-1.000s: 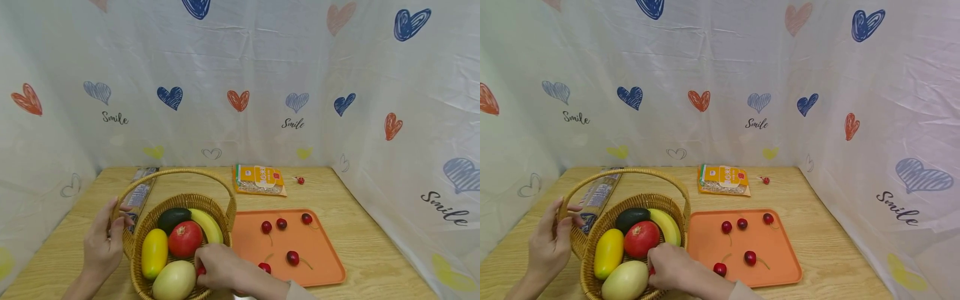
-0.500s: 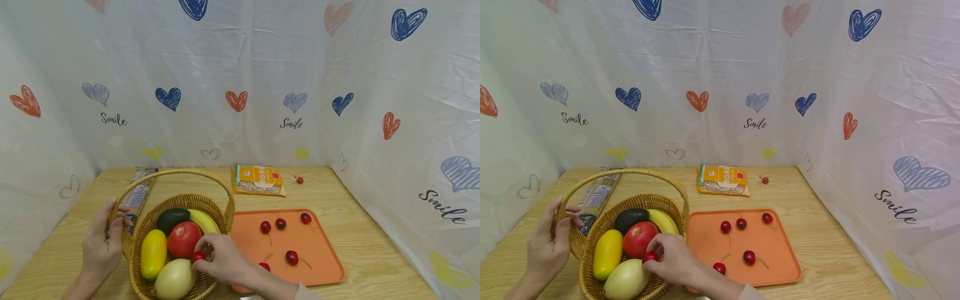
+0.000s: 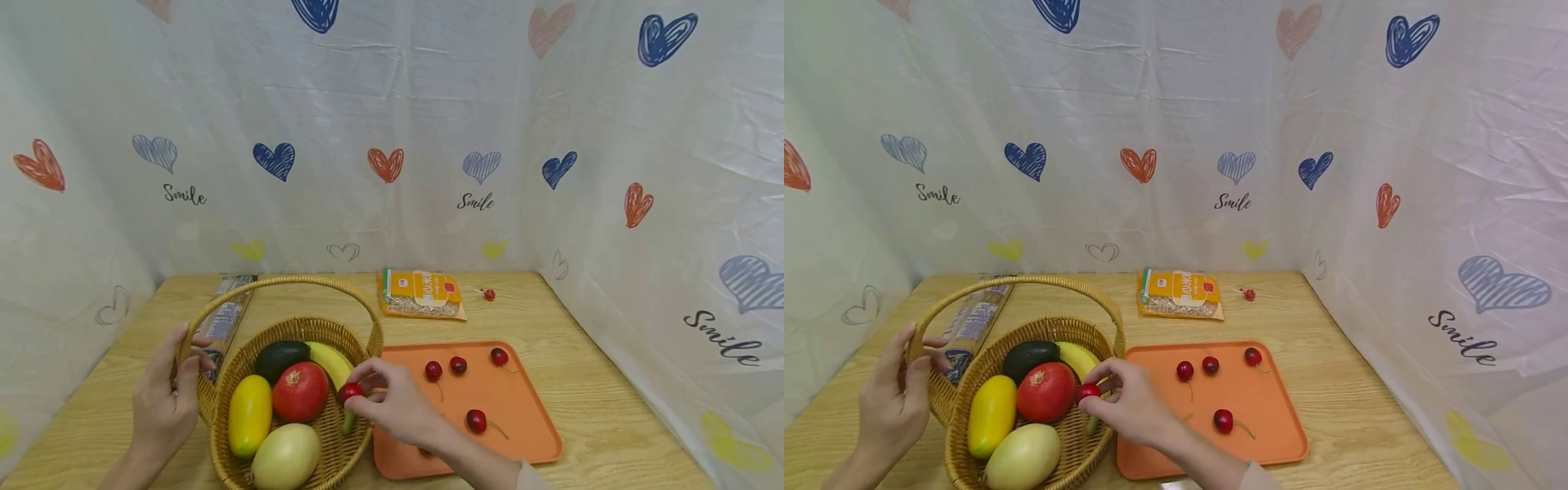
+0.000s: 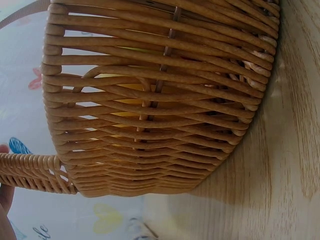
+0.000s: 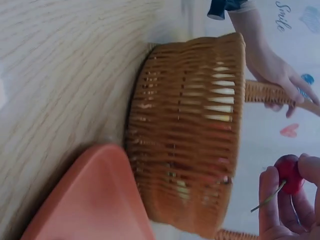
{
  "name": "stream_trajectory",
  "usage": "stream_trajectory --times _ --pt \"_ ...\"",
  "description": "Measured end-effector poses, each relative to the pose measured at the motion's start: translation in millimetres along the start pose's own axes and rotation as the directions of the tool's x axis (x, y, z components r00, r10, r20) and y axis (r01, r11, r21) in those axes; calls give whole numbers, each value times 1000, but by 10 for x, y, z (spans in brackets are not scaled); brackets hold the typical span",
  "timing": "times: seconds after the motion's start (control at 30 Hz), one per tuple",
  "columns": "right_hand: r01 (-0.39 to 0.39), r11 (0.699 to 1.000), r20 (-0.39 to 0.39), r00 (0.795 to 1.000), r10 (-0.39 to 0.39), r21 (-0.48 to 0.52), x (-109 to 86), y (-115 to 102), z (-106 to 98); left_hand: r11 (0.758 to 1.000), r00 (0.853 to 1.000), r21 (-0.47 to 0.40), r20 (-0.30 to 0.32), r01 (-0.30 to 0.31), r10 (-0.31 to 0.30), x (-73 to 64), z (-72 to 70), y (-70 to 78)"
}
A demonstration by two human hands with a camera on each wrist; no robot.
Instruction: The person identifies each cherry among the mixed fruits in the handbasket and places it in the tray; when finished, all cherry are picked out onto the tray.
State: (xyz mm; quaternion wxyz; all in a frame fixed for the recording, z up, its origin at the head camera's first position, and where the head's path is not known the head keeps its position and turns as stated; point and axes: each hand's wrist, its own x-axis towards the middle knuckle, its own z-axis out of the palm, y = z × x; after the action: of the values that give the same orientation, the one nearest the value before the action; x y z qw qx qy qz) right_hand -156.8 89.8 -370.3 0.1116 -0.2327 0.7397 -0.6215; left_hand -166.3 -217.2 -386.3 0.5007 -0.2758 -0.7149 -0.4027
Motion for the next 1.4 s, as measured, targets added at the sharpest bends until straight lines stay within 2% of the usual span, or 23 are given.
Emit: stream_trajectory --times 0.23,0.5,0.63,0.8,0.87,1.07,1.27,1.4 --pt "-27 999 -53 998 28 22 -189 -21 -354 1000 1000 -11 -3 4 -4 6 6 8" --pt "-41 996 -172 985 27 -78 -440 166 -784 999 1000 -43 -16 8 -9 27 -8 30" --pt "-85 993 -249 967 62 -83 -603 250 -975 999 1000 -43 -18 -3 2 38 -5 37" --pt "-142 977 -333 939 81 -162 -837 342 -1209 999 1000 -47 -22 -9 8 42 2 41" --pt "-167 968 -368 925 89 -186 -937 376 -1301 999 1000 -51 -22 -5 4 40 3 42" --pt "-239 957 -465 874 137 -166 -1184 447 -1532 999 1000 -44 -25 2 -3 36 1 46" --pt "-255 948 -478 868 136 -193 -1313 498 -1640 999 1000 -34 -27 -6 5 37 4 53" --pt "-288 935 -494 856 153 -208 -1345 540 -1668 999 1000 -37 -23 -10 9 39 17 54"
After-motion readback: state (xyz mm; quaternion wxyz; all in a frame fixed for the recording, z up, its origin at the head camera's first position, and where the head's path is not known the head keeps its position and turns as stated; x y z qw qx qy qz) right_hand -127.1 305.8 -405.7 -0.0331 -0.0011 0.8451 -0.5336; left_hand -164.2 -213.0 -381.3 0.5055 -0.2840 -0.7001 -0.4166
